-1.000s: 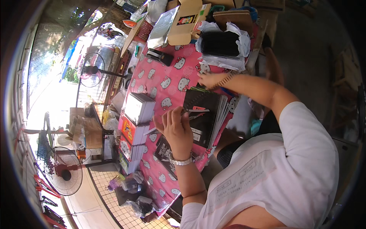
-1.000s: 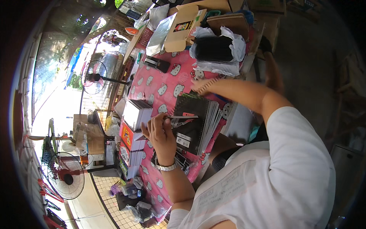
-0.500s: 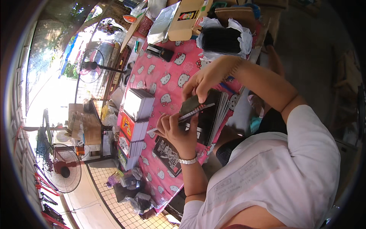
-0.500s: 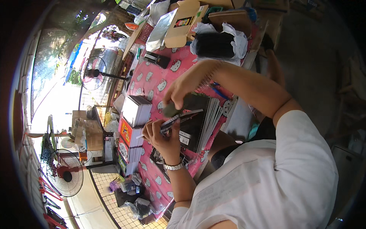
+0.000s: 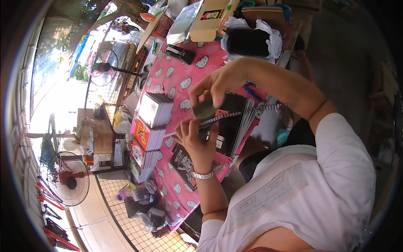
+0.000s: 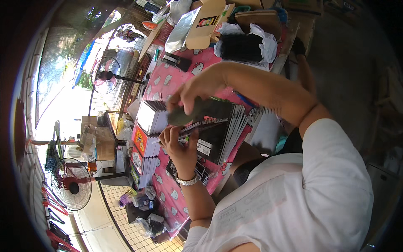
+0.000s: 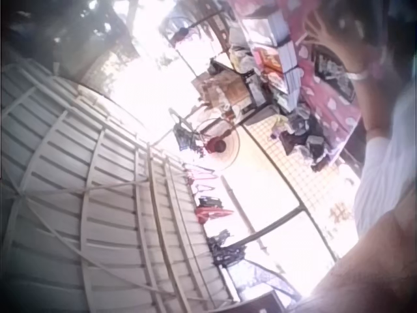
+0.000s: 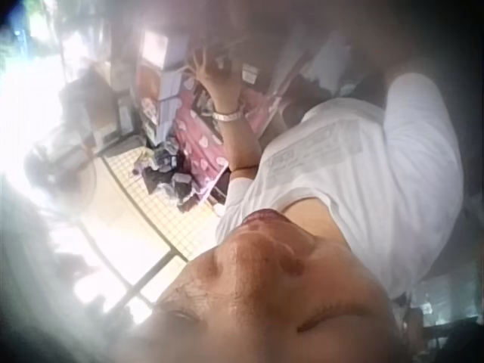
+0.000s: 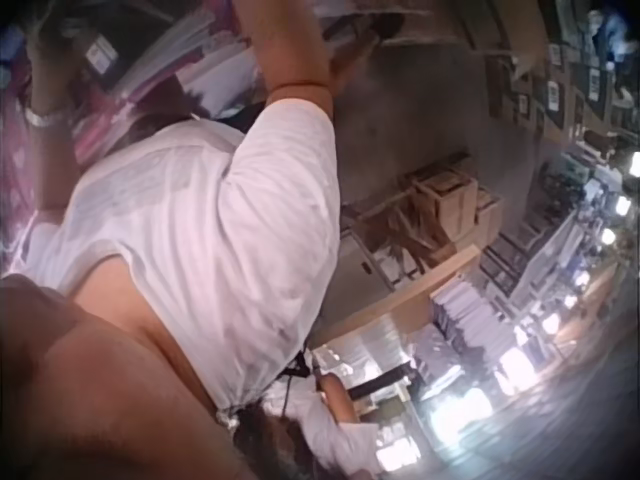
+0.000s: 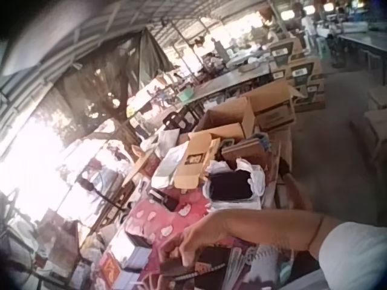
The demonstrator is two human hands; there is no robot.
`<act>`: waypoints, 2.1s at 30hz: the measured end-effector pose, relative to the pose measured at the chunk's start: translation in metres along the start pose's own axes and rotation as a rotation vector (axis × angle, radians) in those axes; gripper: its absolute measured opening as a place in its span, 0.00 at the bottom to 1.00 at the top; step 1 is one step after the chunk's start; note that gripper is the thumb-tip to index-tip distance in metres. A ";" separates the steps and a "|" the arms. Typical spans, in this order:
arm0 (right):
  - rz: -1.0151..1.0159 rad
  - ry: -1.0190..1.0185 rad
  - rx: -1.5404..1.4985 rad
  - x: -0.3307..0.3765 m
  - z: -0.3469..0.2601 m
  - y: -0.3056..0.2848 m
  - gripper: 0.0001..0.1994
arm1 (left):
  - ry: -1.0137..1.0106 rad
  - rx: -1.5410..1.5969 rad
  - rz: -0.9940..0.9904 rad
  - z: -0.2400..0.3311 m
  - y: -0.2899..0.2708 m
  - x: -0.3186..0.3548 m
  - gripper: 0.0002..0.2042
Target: The person assembles spiral notebooks by hand, picking up notebook covers and paper, inserting a plastic spiral through the punched holes, and then setting the completed notebooks on a stack.
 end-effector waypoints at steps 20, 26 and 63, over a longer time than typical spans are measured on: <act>-0.303 -0.305 -0.641 -0.020 0.009 -0.001 0.25 | -0.196 0.144 0.101 0.010 0.011 -0.003 0.30; -0.125 -0.195 -0.488 -0.038 0.017 -0.003 0.24 | -0.061 -0.055 0.041 -0.034 -0.012 -0.002 0.24; -0.267 -0.410 -0.935 -0.080 0.026 -0.006 0.24 | -0.291 0.556 -0.043 -0.079 -0.001 0.006 0.15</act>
Point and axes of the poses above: each hand's wrist, its own x-axis away from the middle knuckle, its own y-axis out of the palm, z = x × y, the point moved 1 cm from there along -x, towards the middle knuckle, and after that the axes turned 10 degrees about -z, right-handed, at the moved point
